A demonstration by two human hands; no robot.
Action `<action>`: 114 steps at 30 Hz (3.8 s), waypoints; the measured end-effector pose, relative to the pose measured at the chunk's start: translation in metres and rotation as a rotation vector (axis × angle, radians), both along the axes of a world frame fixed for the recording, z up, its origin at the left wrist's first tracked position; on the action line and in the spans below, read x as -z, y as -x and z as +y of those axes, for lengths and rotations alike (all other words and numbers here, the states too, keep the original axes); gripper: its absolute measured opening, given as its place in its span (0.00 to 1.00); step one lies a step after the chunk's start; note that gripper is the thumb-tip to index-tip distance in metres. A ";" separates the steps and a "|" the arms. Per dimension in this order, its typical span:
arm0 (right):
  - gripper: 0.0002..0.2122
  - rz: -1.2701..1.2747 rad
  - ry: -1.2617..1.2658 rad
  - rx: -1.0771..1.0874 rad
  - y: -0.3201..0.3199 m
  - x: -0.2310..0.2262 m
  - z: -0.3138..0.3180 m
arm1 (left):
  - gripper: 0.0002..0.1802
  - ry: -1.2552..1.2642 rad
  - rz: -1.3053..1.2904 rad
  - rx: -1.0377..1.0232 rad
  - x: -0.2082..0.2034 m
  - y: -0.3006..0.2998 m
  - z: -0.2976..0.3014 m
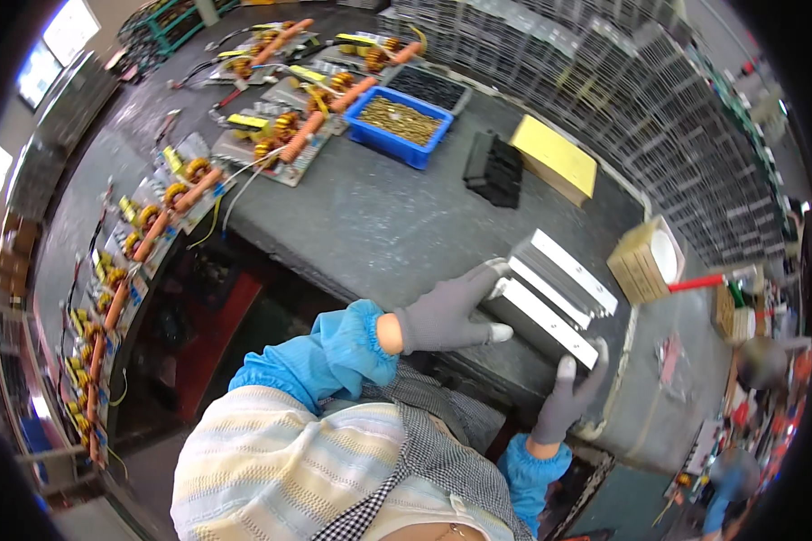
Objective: The person assembles electronic components by attaching a circuit board to a metal housing with screws using an electric screwdriver, then applies thermal paste to the metal housing with a brush.
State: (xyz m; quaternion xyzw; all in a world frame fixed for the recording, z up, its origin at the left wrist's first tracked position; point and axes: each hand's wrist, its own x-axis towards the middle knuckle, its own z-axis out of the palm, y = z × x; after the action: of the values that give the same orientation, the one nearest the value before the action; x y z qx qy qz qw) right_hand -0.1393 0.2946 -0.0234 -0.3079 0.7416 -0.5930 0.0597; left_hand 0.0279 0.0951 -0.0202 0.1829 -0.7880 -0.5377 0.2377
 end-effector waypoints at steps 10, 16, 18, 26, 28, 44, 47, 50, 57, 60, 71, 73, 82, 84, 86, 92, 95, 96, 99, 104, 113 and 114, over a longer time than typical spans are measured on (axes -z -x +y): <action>0.21 0.135 0.224 0.159 0.008 0.023 0.009 | 0.25 0.898 -0.648 -1.120 -0.026 -0.127 -0.159; 0.20 0.122 0.264 0.183 0.011 0.031 0.013 | 0.20 0.783 -1.085 -1.058 -0.022 -0.135 -0.200; 0.21 0.126 0.249 0.181 0.009 0.029 0.013 | 0.19 0.800 -1.061 -1.065 -0.016 -0.138 -0.199; 0.20 0.146 0.228 0.145 0.008 0.029 0.018 | 0.20 0.985 -0.776 -0.908 -0.052 -0.125 -0.107; 0.20 0.152 0.219 0.149 0.010 0.030 0.016 | 0.20 1.000 -0.660 -0.849 -0.043 -0.113 -0.074; 0.19 0.104 0.291 0.138 0.008 0.036 0.017 | 0.16 0.903 -0.411 -0.380 -0.073 -0.126 -0.085; 0.19 0.109 0.303 0.141 0.009 0.037 0.017 | 0.16 0.859 -0.468 -0.266 -0.075 -0.128 -0.091; 0.19 0.108 0.281 0.138 0.007 0.036 0.017 | 0.16 0.847 -0.373 -0.235 -0.084 -0.125 -0.063; 0.12 0.401 0.228 0.063 -0.026 0.028 0.017 | 0.42 0.418 -0.586 -0.215 -0.031 -0.110 0.015; 0.12 0.688 0.090 -0.532 -0.067 -0.014 -0.006 | 0.54 0.170 -0.379 -0.230 -0.012 -0.090 0.023; 0.18 -0.157 -0.022 -0.522 -0.096 0.025 -0.107 | 0.29 -0.499 -0.252 -0.145 -0.015 -0.064 0.003; 0.20 -0.151 -0.026 -0.508 -0.093 0.034 -0.113 | 0.23 -0.598 -0.203 -0.149 -0.021 -0.064 0.007; 0.25 -0.013 -0.095 -0.478 -0.095 0.037 -0.129 | 0.16 -1.043 -0.039 -0.023 -0.023 -0.066 0.005; 0.24 -0.017 -0.104 -0.500 -0.096 0.031 -0.127 | 0.14 -1.143 0.053 0.002 -0.007 -0.068 0.009; 0.24 0.005 -0.157 -0.491 -0.095 0.030 -0.128 | 0.11 -1.256 0.176 0.074 0.000 -0.070 0.013; 0.23 -0.012 -0.319 -0.490 -0.100 0.013 -0.128 | 0.28 -0.907 0.056 -0.119 -0.004 -0.093 0.052; 0.25 -0.129 -0.303 -0.501 -0.097 0.014 -0.131 | 0.45 -0.774 -0.049 -0.170 0.000 -0.114 0.061; 0.25 -0.048 -0.287 -0.495 -0.093 0.020 -0.133 | 0.44 -0.733 -0.066 -0.168 0.000 -0.119 0.063; 0.22 0.043 -0.338 -0.493 -0.090 0.005 -0.137 | 0.44 -0.637 -0.130 -0.162 0.003 -0.136 0.065; 0.14 0.654 -0.788 -0.479 -0.080 -0.023 -0.148 | 0.36 -0.644 -0.186 -0.069 -0.005 -0.168 0.044; 0.14 0.971 -1.116 -0.487 -0.094 -0.061 -0.157 | 0.24 0.132 -0.019 -0.263 -0.051 -0.168 -0.075; 0.15 0.950 -1.087 -0.484 -0.091 -0.061 -0.150 | 0.22 0.364 -0.091 -0.317 -0.049 -0.156 -0.094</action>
State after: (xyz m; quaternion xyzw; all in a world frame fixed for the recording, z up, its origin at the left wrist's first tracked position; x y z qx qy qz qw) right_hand -0.0484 0.1446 0.0373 -0.6113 0.7872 0.0818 0.0055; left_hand 0.1834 0.0010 0.0284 0.2824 -0.8434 -0.3339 0.3122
